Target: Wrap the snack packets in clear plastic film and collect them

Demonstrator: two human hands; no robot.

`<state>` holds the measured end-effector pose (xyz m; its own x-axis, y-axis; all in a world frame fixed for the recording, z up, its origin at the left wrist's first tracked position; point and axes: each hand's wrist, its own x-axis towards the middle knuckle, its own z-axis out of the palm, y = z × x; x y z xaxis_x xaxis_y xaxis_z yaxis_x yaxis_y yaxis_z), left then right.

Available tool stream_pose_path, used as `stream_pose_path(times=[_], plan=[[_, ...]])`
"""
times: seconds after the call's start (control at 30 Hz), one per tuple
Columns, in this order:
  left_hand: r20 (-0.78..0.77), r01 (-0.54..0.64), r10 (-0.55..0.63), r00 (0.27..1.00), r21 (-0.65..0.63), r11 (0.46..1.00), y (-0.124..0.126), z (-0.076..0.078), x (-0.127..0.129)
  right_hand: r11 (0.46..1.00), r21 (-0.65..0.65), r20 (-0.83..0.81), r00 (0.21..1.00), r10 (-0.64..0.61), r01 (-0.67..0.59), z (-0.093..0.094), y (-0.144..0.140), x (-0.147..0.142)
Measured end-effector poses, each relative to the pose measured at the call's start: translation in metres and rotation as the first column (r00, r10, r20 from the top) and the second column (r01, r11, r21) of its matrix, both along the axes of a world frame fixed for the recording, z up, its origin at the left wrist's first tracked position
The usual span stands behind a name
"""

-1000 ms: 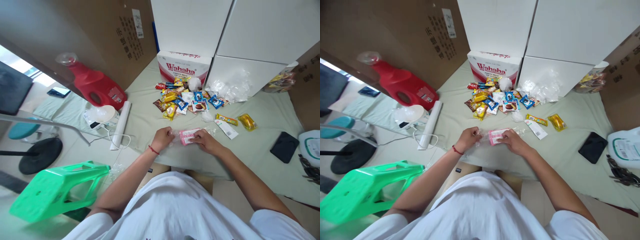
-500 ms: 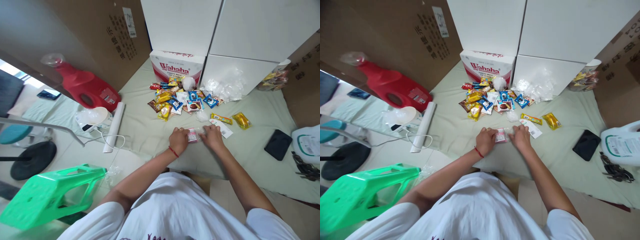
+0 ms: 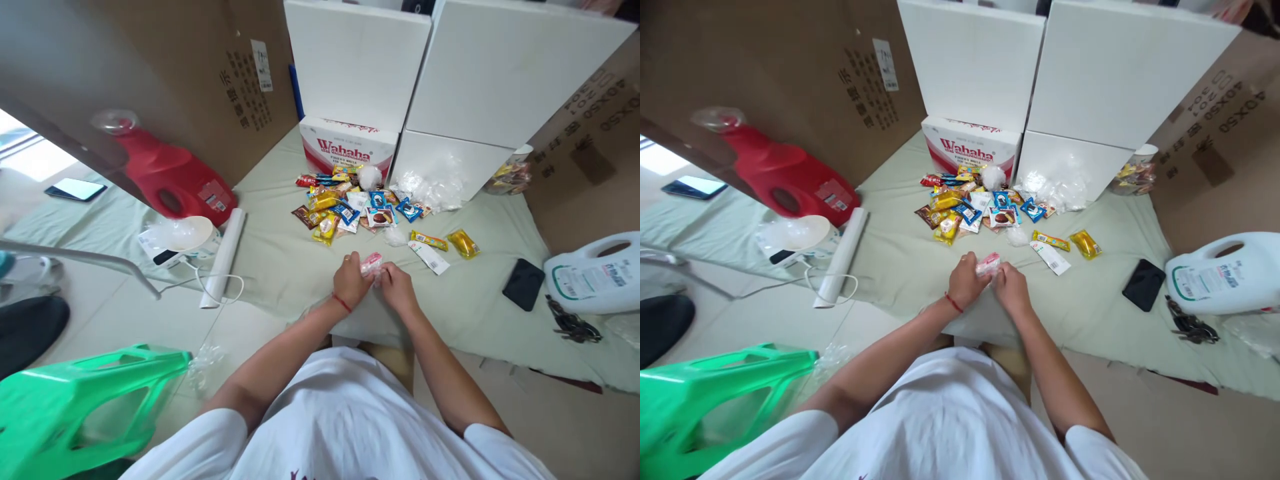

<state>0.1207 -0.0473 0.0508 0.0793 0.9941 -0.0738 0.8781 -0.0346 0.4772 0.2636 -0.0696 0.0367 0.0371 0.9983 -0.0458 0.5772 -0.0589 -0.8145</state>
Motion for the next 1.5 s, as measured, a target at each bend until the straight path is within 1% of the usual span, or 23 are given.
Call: stream_pose_path(times=[0.03, 0.07, 0.13, 0.2, 0.27, 0.33, 0.4, 0.57, 0.63, 0.73, 0.8, 0.83, 0.9, 0.93, 1.03, 1.1, 1.17, 1.23, 1.3, 1.33, 1.4, 1.47, 1.5], plan=[[-0.007, 0.043, -0.043, 0.999, 0.065, 0.997, -0.007, 0.001, 0.003, 0.999, -0.032, -0.207, 0.977, -0.039, 0.033, -0.004, -0.006, -0.003], [-0.013, 0.111, -0.111, 0.994, 0.138, 0.984, -0.015, 0.001, 0.006, 0.994, -0.086, -0.43, 0.898, -0.092, 0.06, -0.008, -0.012, -0.004], [0.012, 0.29, -0.304, 0.953, 0.27, 0.918, -0.031, -0.006, 0.014, 0.968, -0.233, -0.765, 0.597, -0.241, 0.092, -0.014, -0.026, -0.006], [0.13, 0.421, -0.498, 0.857, 0.379, 0.824, -0.046, -0.018, 0.022, 0.933, -0.336, -0.854, 0.377, -0.358, 0.126, -0.018, -0.038, -0.006], [0.306, 0.445, -0.611, 0.73, 0.466, 0.765, -0.055, -0.03, 0.026, 0.916, -0.36, -0.867, 0.299, -0.399, 0.18, -0.017, -0.047, -0.001], [0.451, 0.416, -0.649, 0.612, 0.514, 0.75, -0.059, -0.036, 0.025, 0.923, -0.322, -0.868, 0.324, -0.376, 0.209, -0.011, -0.052, 0.009], [0.527, 0.419, -0.665, 0.529, 0.519, 0.745, -0.057, -0.035, 0.021, 0.949, -0.262, -0.854, 0.415, -0.314, 0.177, -0.004, -0.052, 0.021], [0.54, 0.621, -0.78, 0.316, 0.504, 0.601, -0.034, -0.015, 0.032, 0.985, -0.12, -0.761, 0.626, -0.171, 0.124, 0.009, -0.046, 0.045], [0.553, 0.632, -0.782, 0.287, 0.504, 0.588, -0.024, -0.005, 0.041, 0.984, -0.096, -0.72, 0.673, -0.172, 0.149, 0.013, -0.039, 0.058], [0.563, 0.616, -0.755, 0.338, 0.474, 0.629, -0.012, 0.012, 0.037, 0.975, -0.066, -0.636, 0.744, -0.206, 0.213, 0.024, -0.012, 0.101], [0.556, 0.591, -0.717, 0.421, 0.431, 0.682, -0.005, 0.019, 0.02, 0.928, 0.027, -0.628, 0.728, -0.273, 0.371, 0.032, 0.022, 0.148], [0.549, 0.555, -0.678, 0.489, 0.405, 0.727, -0.001, 0.019, 0.01, 0.873, 0.094, -0.656, 0.689, -0.308, 0.479, 0.034, 0.042, 0.175], [0.523, 0.485, -0.592, 0.613, 0.342, 0.805, 0.008, 0.013, -0.008, 0.702, 0.205, -0.709, 0.598, -0.374, 0.682, 0.035, 0.084, 0.221], [0.492, 0.484, -0.579, 0.65, 0.319, 0.815, 0.014, 0.007, -0.013, 0.679, 0.189, -0.683, 0.591, -0.428, 0.71, 0.032, 0.104, 0.237], [0.326, 0.566, -0.649, 0.687, 0.32, 0.76, 0.029, -0.016, -0.005, 0.752, 0.126, -0.571, 0.667, -0.479, 0.647, 0.019, 0.143, 0.251], [0.211, 0.587, -0.678, 0.704, 0.366, 0.723, 0.038, -0.028, 0.014, 0.774, 0.163, -0.551, 0.707, -0.443, 0.612, 0.012, 0.148, 0.243], [0.149, 0.605, -0.696, 0.703, 0.388, 0.695, 0.044, -0.034, 0.034, 0.73, 0.264, -0.539, 0.724, -0.43, 0.63, 0.011, 0.137, 0.238], [0.154, 0.639, -0.722, 0.675, 0.366, 0.676, 0.045, -0.036, 0.05, 0.662, 0.374, -0.475, 0.747, -0.465, 0.65, 0.016, 0.112, 0.246], [0.169, 0.65, -0.726, 0.667, 0.344, 0.677, 0.043, -0.036, 0.061, 0.639, 0.432, -0.346, 0.771, -0.534, 0.636, 0.024, 0.078, 0.263], [0.16, 0.65, -0.729, 0.665, 0.355, 0.671, 0.041, -0.037, 0.066, 0.668, 0.438, -0.253, 0.796, -0.55, 0.601, 0.028, 0.059, 0.271], [0.102, 0.686, -0.782, 0.615, 0.42, 0.594, 0.036, -0.041, 0.08, 0.823, 0.397, 0.016, 0.893, -0.449, 0.406, 0.032, 0.025, 0.283], [0.045, 0.73, -0.848, 0.528, 0.487, 0.48, 0.032, -0.047, 0.098, 0.96, 0.269, 0.285, 0.946, -0.155, 0.076, 0.03, 0.001, 0.284], [0.036, 0.743, -0.87, 0.491, 0.504, 0.44, 0.031, -0.05, 0.108, 0.976, 0.206, 0.371, 0.928, -0.015, -0.067, 0.027, -0.006, 0.281]])
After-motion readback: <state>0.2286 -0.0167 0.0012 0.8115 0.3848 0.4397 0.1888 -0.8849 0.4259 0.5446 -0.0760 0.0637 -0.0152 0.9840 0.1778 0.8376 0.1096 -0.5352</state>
